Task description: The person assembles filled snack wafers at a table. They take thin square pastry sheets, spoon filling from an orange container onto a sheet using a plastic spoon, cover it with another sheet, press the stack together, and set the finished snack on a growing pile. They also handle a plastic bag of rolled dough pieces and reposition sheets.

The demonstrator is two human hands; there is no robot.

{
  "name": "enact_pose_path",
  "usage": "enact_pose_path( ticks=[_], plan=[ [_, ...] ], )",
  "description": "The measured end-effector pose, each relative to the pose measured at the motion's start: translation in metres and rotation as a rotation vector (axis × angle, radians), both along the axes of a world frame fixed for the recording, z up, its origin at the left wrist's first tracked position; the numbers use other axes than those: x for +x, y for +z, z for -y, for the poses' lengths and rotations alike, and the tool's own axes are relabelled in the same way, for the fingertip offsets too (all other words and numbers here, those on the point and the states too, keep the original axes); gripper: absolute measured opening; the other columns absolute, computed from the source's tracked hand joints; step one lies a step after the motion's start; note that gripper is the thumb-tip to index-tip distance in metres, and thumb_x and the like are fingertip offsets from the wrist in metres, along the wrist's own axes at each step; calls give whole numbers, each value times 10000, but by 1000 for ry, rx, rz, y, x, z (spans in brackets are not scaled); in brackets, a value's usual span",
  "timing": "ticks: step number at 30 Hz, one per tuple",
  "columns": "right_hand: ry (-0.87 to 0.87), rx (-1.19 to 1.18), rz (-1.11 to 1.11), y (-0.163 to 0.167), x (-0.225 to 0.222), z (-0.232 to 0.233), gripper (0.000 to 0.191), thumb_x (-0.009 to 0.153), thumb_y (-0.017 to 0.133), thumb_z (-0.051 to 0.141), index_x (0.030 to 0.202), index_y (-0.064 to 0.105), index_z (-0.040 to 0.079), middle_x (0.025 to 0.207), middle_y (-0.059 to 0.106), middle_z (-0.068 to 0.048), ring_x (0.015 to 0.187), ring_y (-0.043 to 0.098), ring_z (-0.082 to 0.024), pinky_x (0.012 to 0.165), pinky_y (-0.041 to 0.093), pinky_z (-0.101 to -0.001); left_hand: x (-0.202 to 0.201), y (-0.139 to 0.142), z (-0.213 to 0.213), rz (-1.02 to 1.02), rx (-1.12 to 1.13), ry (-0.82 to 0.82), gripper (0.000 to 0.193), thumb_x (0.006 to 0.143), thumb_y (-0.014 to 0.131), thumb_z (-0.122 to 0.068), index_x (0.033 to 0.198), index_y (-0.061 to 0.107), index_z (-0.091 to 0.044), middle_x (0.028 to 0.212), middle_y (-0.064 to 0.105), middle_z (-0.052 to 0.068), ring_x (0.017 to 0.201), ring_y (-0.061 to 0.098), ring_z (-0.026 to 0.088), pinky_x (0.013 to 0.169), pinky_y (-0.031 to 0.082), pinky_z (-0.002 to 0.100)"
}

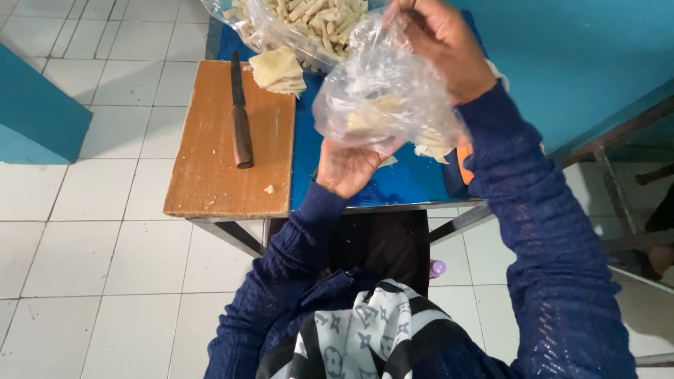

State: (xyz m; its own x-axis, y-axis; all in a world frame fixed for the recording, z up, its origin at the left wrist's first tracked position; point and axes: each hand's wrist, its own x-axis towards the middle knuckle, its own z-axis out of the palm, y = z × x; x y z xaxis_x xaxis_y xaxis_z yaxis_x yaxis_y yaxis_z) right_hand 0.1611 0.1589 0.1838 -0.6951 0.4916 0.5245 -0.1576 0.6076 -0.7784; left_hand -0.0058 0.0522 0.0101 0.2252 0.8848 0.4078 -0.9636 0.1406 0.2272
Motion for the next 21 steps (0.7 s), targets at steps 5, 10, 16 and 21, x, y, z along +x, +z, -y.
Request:
enact_pose_path(
  ticks=[5, 10, 16, 21],
  plan=[
    [-171, 208, 131, 22, 21, 10, 129, 1205, 554, 126, 1183, 623, 19, 1008, 608, 29, 896, 540, -34, 853, 453, -224, -18, -13, -18, 3, -256, 158, 466, 1091, 454, -296, 1504, 475, -82, 1498, 556, 116, 1350, 560, 298, 1181, 438, 467],
    [-480, 348, -83, 24, 60, 101, 37, 1165, 603, 29, 1177, 638, 30, 1043, 631, -29, 882, 574, -92, 821, 477, -242, -29, -16, -26, 8, -235, 204, 459, 1088, 468, -295, 1477, 515, -58, 1473, 582, 109, 1332, 584, 287, 1167, 450, 450],
    [-611, 825, 269, 4, 29, 145, 410, 793, 783, -19, 1190, 682, -26, 1158, 632, -189, 1039, 625, -349, 860, 526, -426, -23, -1, -16, -28, -273, 310, 442, 1076, 494, -302, 1477, 476, -117, 1475, 560, 74, 1288, 587, 267, 1104, 453, 463],
    [-468, 593, 128, -21, 23, 113, 280, 867, 725, -63, 1105, 651, 66, 1285, 588, -203, 1113, 663, -304, 885, 542, -345, -26, 9, -5, -74, -170, 411, 519, 1080, 541, -127, 1553, 390, -279, 1515, 524, -3, 1341, 560, 193, 1089, 482, 403]
  ],
)
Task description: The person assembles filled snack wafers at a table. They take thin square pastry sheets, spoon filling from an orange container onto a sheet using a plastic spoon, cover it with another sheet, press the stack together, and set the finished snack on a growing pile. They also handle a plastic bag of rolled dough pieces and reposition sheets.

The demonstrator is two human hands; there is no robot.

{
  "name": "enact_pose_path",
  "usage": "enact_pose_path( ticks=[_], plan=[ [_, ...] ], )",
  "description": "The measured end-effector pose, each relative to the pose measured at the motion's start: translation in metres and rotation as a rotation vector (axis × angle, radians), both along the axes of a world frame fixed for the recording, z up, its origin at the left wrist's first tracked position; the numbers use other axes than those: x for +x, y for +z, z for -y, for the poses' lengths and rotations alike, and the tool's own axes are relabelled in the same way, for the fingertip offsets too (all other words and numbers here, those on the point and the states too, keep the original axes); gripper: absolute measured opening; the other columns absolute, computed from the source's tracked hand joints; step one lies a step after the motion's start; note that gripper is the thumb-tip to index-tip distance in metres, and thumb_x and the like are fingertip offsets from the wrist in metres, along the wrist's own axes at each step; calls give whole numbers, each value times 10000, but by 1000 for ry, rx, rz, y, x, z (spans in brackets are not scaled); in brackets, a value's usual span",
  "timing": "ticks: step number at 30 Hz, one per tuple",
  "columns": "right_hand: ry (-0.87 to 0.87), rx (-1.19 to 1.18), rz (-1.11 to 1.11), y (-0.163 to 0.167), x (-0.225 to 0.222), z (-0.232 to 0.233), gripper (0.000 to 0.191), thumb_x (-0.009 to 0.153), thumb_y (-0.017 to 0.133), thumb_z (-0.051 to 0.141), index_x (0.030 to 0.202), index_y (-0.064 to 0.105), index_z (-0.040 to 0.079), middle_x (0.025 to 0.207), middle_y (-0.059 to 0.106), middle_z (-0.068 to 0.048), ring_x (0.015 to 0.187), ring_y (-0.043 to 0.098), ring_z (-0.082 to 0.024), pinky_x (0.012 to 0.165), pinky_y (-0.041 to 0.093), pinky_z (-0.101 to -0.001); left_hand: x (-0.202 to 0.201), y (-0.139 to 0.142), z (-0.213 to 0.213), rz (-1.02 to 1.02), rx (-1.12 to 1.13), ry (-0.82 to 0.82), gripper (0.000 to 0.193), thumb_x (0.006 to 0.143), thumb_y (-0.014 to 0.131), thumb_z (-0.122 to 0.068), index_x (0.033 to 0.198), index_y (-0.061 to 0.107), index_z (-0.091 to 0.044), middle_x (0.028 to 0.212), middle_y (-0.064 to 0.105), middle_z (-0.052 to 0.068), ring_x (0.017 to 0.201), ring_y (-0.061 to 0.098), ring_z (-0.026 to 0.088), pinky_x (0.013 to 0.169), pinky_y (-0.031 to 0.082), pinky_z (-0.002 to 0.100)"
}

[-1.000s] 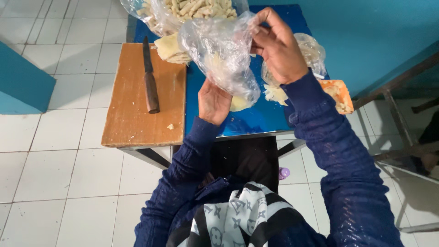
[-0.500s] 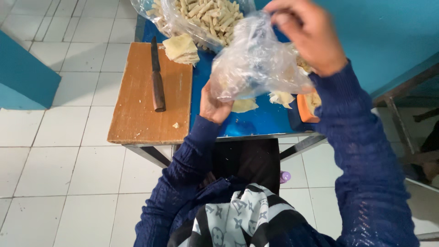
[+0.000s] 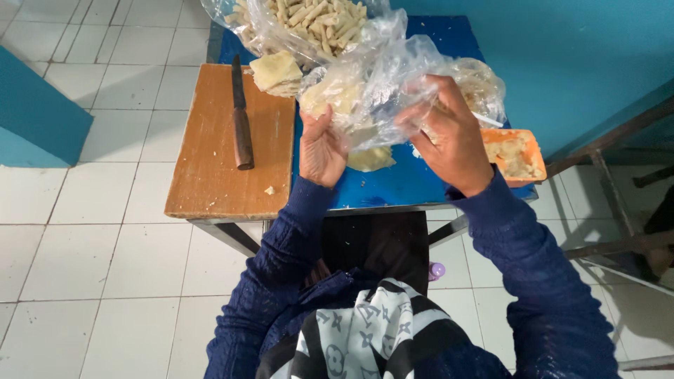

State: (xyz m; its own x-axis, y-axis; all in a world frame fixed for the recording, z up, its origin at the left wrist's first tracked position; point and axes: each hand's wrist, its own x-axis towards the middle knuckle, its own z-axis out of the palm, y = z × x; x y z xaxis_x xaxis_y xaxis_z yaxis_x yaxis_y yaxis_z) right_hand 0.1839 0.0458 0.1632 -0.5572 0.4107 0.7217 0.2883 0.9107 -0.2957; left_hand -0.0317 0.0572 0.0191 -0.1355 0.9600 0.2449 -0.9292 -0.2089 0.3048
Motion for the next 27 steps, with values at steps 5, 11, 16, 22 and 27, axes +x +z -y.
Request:
enact_pose_path(
  ticks=[5, 11, 16, 22, 27],
  plan=[
    [350, -1064, -150, -28, 30, -21, 325, 943, 591, 93, 1264, 588, 37, 1269, 715, -115, 909, 718, -156, 657, 465, -212, -1, 16, 7, 277, 204, 18, 551, 1164, 452, -260, 1686, 281, -215, 1610, 486, 69, 1435, 538, 240, 1180, 486, 374],
    [241, -1064, -141, -53, 17, -34, 230, 1044, 593, 190, 1179, 639, 10, 1126, 742, -161, 764, 657, -189, 664, 540, -298, 15, 37, 26, 131, 270, 58, 591, 1158, 361, -406, 1700, 170, -266, 1672, 362, 84, 1478, 455, 269, 1251, 376, 431],
    [239, -741, -67, -56, 4, -34, 334, 996, 680, 141, 1313, 600, 75, 1168, 682, -78, 1020, 682, -162, 772, 529, -306, 21, 43, 32, 76, 288, 57, 624, 1128, 366, -290, 1701, 126, -228, 1737, 235, 108, 1564, 341, 298, 1309, 295, 471],
    [393, -523, -89, -65, -24, -41, 560, 993, 689, 170, 1506, 463, 153, 1543, 512, -80, 1416, 536, -247, 1093, 532, -420, 21, 41, 36, 122, 317, -31, 672, 1105, 396, -226, 1720, 137, -150, 1762, 219, 127, 1594, 313, 318, 1319, 296, 476],
    [151, -280, 163, -58, -35, -49, 629, 936, 703, 79, 1530, 506, 151, 1531, 582, -132, 1395, 556, -323, 1169, 441, -430, 20, 42, 39, 78, 244, -43, 673, 1089, 403, -238, 1699, 118, -269, 1746, 208, 54, 1542, 338, 294, 1242, 345, 490]
  ],
)
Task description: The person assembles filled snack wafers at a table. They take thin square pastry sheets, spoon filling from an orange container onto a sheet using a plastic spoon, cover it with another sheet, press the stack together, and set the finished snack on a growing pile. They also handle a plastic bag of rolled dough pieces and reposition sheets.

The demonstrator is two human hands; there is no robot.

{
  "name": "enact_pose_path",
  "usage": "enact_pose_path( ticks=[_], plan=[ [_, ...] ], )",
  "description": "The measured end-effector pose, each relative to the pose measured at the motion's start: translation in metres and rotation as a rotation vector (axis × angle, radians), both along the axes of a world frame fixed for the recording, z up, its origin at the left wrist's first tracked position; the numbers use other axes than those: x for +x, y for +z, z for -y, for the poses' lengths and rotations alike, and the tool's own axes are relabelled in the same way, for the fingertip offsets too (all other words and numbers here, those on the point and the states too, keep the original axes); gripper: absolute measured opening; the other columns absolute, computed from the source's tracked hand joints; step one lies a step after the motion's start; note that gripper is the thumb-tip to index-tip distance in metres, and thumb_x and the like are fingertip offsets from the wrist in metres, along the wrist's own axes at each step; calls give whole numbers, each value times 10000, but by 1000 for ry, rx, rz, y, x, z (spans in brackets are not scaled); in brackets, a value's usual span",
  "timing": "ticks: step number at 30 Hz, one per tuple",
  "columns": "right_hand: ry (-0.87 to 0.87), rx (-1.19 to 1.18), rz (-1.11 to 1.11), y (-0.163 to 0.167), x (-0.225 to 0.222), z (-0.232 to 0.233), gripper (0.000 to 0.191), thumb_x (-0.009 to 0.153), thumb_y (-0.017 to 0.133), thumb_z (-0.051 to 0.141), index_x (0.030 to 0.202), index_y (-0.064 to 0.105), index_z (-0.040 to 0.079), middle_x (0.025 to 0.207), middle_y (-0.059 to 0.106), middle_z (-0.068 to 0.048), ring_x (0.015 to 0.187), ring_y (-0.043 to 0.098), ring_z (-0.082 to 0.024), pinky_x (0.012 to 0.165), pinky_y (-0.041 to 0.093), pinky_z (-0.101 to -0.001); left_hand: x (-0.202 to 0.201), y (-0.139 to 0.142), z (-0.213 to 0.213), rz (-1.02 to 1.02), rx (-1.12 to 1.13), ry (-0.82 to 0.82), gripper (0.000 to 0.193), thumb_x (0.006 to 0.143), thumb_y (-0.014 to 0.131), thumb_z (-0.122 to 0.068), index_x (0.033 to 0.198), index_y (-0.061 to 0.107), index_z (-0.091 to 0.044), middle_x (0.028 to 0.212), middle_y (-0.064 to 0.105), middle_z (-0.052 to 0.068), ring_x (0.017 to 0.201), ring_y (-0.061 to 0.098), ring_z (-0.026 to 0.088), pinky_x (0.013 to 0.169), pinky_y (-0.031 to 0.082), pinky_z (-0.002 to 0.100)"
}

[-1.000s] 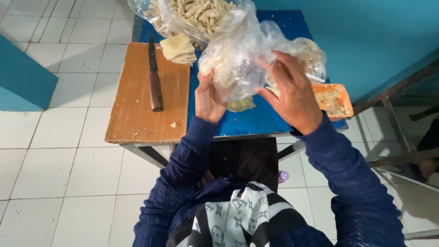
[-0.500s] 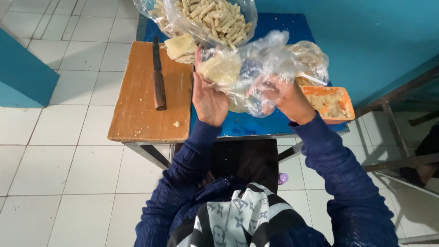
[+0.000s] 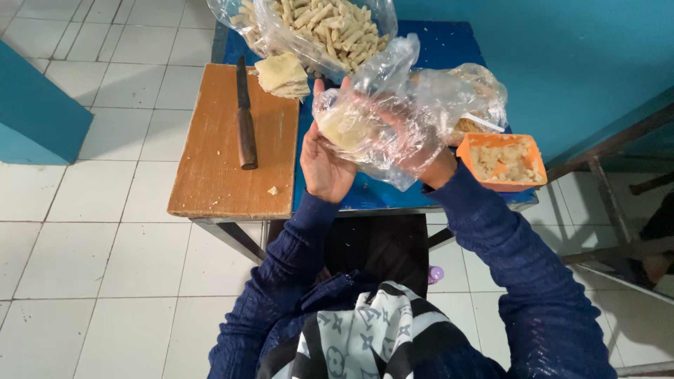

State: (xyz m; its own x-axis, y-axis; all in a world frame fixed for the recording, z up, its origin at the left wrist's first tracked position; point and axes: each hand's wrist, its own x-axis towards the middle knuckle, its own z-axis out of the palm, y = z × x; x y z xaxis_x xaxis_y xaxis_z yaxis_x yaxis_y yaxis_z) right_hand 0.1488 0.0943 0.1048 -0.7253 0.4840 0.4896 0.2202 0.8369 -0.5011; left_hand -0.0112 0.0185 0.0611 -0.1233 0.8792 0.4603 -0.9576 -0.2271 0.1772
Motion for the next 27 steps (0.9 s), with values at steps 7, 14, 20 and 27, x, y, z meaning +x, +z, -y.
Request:
enact_pose_path(
  ticks=[7, 14, 20, 27],
  plan=[
    [-115, 11, -68, 14, -9, 18, 698, 848, 769, 81, 1494, 508, 133, 1429, 624, -139, 1256, 595, -320, 1089, 482, -408, 5, -4, -12, -29, -31, 144, 644, 1145, 390, -327, 1729, 141, -222, 1652, 404, 142, 1467, 481, 323, 1219, 431, 476],
    [-106, 145, -196, 4, -14, 24, 697, 874, 830, 116, 1462, 455, 108, 1373, 600, -129, 1199, 607, -289, 1072, 482, -413, 2, -16, -23, -58, -95, 266, 466, 1166, 433, -395, 1548, 409, -130, 1345, 603, 120, 1247, 621, 284, 1083, 528, 466],
    [-104, -108, -154, 5, -14, 29, 720, 829, 767, 21, 1479, 468, 106, 1358, 625, -121, 1167, 653, -282, 1009, 526, -399, -3, -21, -23, -80, -169, 286, 386, 1108, 455, -326, 1435, 457, -122, 1292, 599, 81, 1201, 623, 240, 1040, 528, 417],
    [-131, 29, -218, 5, -21, 39, 668, 868, 811, 54, 1450, 488, 113, 1407, 631, -129, 1219, 649, -284, 1008, 543, -395, 1, -26, -30, -139, -161, 367, 294, 1120, 489, -269, 1352, 523, -92, 1222, 605, 86, 1156, 623, 215, 1020, 529, 380]
  ],
)
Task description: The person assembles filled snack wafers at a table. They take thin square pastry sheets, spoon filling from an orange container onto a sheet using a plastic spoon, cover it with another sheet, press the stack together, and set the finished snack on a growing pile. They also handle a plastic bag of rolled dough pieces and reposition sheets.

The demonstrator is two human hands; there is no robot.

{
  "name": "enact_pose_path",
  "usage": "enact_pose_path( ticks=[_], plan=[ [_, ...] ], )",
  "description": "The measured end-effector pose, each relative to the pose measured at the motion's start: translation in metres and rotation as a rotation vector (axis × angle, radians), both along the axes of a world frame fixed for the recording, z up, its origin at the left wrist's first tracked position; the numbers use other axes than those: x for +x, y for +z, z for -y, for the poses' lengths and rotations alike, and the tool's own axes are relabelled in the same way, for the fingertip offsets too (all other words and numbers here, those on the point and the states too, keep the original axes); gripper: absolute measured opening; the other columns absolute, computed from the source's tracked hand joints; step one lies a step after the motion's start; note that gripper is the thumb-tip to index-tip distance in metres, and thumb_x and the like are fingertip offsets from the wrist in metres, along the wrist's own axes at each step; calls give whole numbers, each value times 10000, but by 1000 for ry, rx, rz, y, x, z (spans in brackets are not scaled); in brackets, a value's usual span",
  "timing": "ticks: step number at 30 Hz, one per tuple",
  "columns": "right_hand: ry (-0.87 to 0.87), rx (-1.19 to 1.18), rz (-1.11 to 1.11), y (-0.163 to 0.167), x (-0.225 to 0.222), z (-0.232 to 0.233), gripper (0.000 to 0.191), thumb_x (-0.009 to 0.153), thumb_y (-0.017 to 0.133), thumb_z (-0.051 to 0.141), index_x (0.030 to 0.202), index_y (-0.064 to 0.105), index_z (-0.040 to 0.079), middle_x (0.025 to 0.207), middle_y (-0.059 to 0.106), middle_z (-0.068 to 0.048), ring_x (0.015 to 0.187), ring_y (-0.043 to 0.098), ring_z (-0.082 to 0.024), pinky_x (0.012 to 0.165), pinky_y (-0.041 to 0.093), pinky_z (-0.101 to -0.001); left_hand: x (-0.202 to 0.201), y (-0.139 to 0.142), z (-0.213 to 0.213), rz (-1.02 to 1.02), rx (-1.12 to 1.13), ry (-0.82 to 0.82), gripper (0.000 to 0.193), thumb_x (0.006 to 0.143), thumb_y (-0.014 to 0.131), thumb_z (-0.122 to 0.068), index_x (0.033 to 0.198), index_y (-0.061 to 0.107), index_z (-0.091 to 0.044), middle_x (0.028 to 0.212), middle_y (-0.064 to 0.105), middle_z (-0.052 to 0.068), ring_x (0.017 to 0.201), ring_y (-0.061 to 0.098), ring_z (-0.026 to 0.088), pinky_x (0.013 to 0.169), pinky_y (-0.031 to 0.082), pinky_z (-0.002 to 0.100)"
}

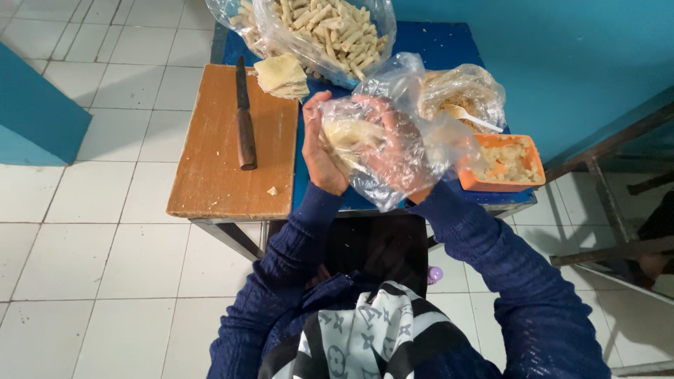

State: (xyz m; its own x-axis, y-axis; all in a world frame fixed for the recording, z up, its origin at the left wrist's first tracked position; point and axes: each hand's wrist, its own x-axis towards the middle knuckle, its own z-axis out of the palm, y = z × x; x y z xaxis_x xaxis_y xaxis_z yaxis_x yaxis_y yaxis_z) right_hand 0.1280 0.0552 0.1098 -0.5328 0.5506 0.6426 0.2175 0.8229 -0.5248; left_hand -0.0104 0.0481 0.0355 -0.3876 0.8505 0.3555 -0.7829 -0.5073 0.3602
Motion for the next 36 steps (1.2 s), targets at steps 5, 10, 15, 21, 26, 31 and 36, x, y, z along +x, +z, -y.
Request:
enact_pose_path(
  ticks=[5, 10, 15, 21, 26, 31, 36],
  plan=[
    [81, -332, -77, -4, 10, -8, 663, 838, 821, 103, 1428, 520, 71, 1374, 601, -95, 1180, 605, -186, 1028, 533, -342, 0, -2, -1, 190, -58, -120, 293, 1094, 481, -348, 1197, 576, -91, 1143, 659, 70, 1060, 657, 218, 959, 546, 374],
    [390, -847, -295, -7, 27, -25, 571, 908, 760, 69, 1435, 545, 16, 1435, 587, -83, 1336, 546, -182, 1131, 467, -321, -5, -9, -7, 170, -84, -129, 344, 1072, 495, -391, 1148, 597, -72, 1068, 676, 75, 993, 664, 209, 909, 547, 354],
    [358, -925, -360, -8, 44, -15, 463, 998, 640, 50, 1450, 550, 16, 1495, 578, -83, 1325, 552, -167, 1085, 463, -307, -9, -10, -7, 155, 76, -116, 361, 1190, 510, -388, 1174, 591, -37, 1012, 619, 55, 939, 620, 182, 867, 525, 345],
    [432, -1182, -500, -9, 70, -14, 536, 930, 643, 9, 1446, 498, 3, 1465, 562, -60, 1241, 606, -221, 958, 534, -387, -18, 14, 14, 170, -48, -210, 447, 1009, 482, -516, 1146, 582, -103, 1022, 659, 74, 900, 664, 224, 826, 563, 384],
    [166, -1068, -297, -40, 145, -1, 615, 914, 674, 25, 1473, 426, -38, 1447, 583, -139, 1296, 613, -191, 1047, 562, -330, -27, 11, 15, 183, -14, -201, 441, 1044, 479, -503, 1174, 573, -92, 1007, 649, 74, 925, 655, 215, 867, 562, 388],
    [46, -1523, -145, 12, 273, -2, 702, 892, 634, 194, 1488, 424, -113, 1390, 690, -167, 1226, 698, -296, 966, 545, -424, -16, 5, -1, 297, 497, -515, 454, 1275, 359, -314, 1216, 545, 96, 923, 595, 82, 845, 622, 203, 811, 533, 350],
    [-116, -1275, -45, 63, 245, -13, 658, 959, 630, 144, 1556, 437, -58, 1311, 683, -172, 1152, 678, -271, 918, 554, -394, 69, 11, 13, -555, 129, -395, 713, 954, 682, -440, 1489, 334, -123, 1519, 409, 66, 1371, 422, 203, 1147, 395, 454]
  ],
)
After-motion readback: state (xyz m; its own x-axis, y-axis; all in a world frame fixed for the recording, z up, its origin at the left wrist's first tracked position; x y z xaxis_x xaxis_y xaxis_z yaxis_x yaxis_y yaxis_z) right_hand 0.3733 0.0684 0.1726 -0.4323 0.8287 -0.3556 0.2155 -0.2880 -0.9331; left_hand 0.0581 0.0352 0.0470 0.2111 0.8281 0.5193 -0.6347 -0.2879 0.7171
